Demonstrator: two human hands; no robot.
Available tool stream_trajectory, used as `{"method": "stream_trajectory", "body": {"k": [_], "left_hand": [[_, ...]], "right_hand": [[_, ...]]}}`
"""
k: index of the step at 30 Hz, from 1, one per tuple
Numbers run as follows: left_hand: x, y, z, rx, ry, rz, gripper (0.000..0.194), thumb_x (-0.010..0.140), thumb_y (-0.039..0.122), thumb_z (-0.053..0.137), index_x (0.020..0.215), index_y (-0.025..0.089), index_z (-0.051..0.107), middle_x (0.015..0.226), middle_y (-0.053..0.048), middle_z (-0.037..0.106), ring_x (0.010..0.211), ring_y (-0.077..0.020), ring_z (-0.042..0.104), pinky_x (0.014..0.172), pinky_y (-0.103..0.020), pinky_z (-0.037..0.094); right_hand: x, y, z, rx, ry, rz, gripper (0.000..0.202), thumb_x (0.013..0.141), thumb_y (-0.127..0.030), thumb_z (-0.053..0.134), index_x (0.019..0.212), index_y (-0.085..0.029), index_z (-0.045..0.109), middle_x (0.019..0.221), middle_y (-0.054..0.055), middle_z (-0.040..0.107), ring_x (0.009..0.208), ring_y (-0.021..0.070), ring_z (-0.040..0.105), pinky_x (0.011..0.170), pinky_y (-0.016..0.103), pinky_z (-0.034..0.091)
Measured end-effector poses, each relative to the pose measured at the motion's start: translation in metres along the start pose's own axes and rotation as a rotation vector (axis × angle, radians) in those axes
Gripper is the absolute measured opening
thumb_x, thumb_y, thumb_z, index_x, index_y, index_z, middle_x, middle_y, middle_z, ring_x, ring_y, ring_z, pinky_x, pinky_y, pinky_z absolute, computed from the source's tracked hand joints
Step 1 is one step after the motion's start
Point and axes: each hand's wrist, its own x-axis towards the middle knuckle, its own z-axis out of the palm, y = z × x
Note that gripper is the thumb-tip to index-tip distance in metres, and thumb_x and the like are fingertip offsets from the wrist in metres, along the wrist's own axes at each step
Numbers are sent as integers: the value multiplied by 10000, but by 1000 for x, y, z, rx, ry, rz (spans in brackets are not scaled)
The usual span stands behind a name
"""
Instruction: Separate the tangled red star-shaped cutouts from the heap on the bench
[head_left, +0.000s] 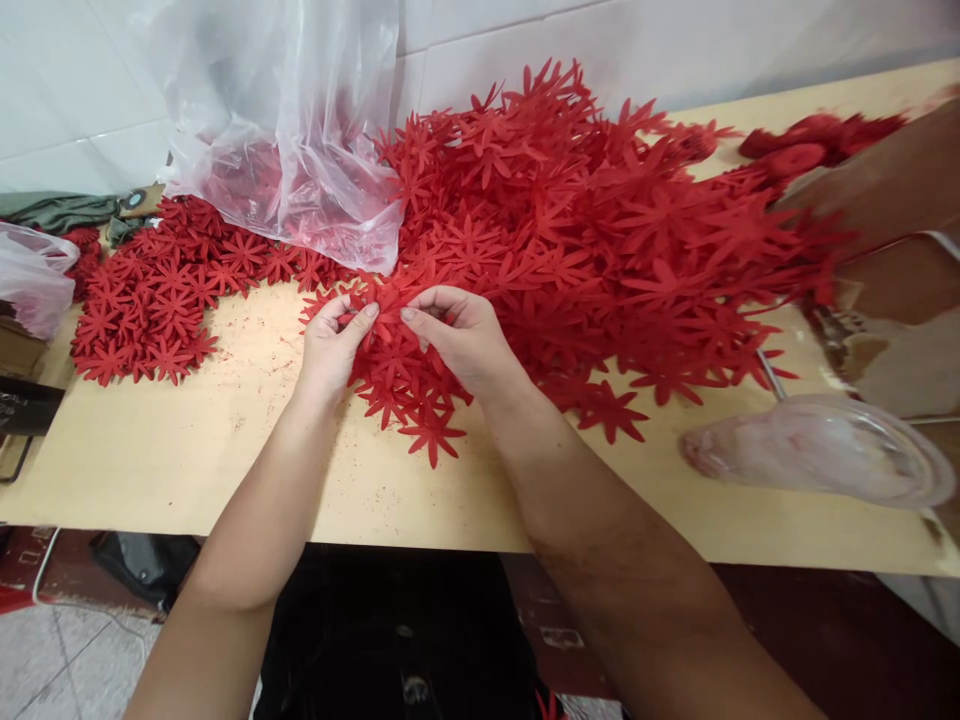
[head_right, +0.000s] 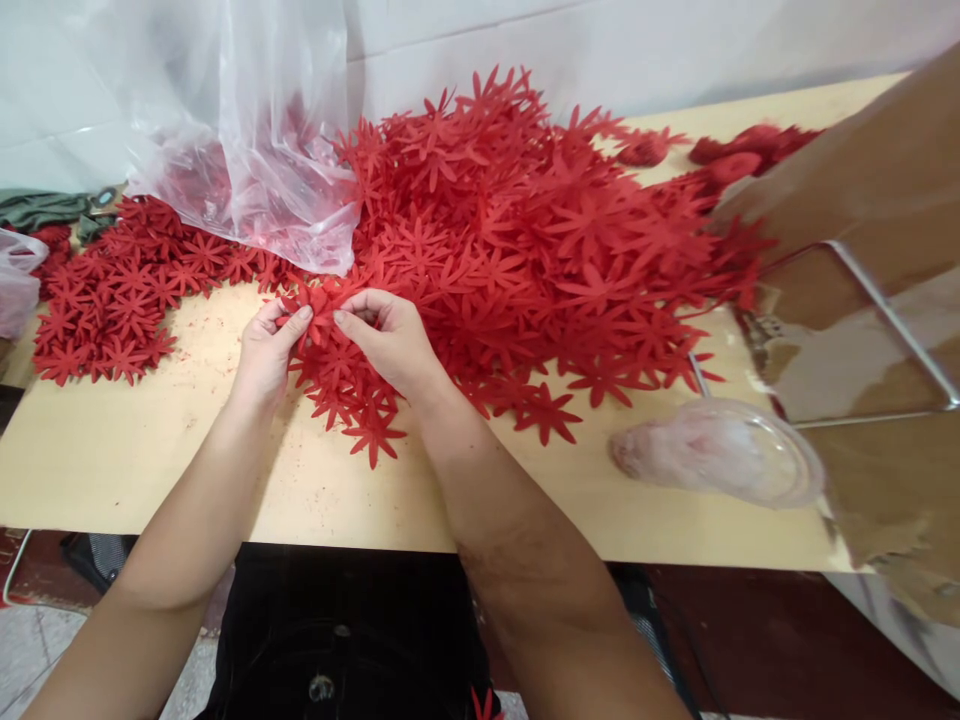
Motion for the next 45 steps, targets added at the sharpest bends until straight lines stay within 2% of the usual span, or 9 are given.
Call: {"method": "stream_trajectory", "body": {"k": [10,13,18,21,29,34,38,41,45], "left_hand": [[14,7,-22,-97,231,15,237,663,361,738,726,195,581,507,79,500,430,-25,435,444,-164,351],[12,9,-20,-83,131,8,287,601,373,778,759,191,622,533,74,541,423,-20,434,442,-164,356],[0,10,-5,19,-168,-35,439,566,364,799,961,230,661,693,40,663,575,-74,580,573,-200,459],[-3,9,-1,61,-231,-49,380,578,377,788,883,191,659,724,22,678,650,-90,616,644,-215,487],[1,4,-3,61,-144,-2,285,612,358,770,720,162,593,602,54,603,524,-43,535,565,-185,449],[9,7,-16,-13,31,35,270,636,363,757,744,180,591,540,74,548,444,-22,468,477,-161,388],[13,9,-21,-12,77,29,254,647,346,751,761,185,591,552,71,553,455,-27,482,485,-166,392],[11,7,-18,54,37,46,228,658,323,744,757,182,595,600,53,588,517,-45,527,538,-184,425],[9,3,-12,127,15,64,183,669,280,733,730,176,596,620,41,602,555,-61,545,588,-205,451]], "right_hand": [[9,7,-20,-68,162,-50,171,743,-189,619,609,-190,513,538,-59,432,464,51,352,470,216,302],[10,7,-21,-57,154,-29,137,723,-129,589,623,-192,522,533,-63,430,457,49,346,458,210,288],[3,5,-9,-114,37,-33,80,684,-117,590,647,-184,571,517,-63,464,473,50,377,476,206,309],[1,7,-5,-129,-26,-36,65,676,-165,622,640,-178,569,519,-59,491,476,49,394,479,205,320],[-2,6,-3,-243,-6,-114,98,723,-202,603,642,-173,555,538,-51,481,502,61,408,501,221,336],[4,8,-12,-323,129,-175,147,780,-217,572,641,-182,536,544,-46,442,500,66,391,511,233,353],[13,25,-24,-349,242,-258,142,804,-340,575,831,-204,605,707,-4,550,636,107,515,606,273,454],[14,33,-27,-432,287,-321,361,791,-460,578,1081,-245,593,974,52,589,868,167,578,738,347,506],[8,26,-24,-609,300,-416,470,791,-518,559,1198,-285,549,1210,86,519,1178,256,476,936,477,444]]}}
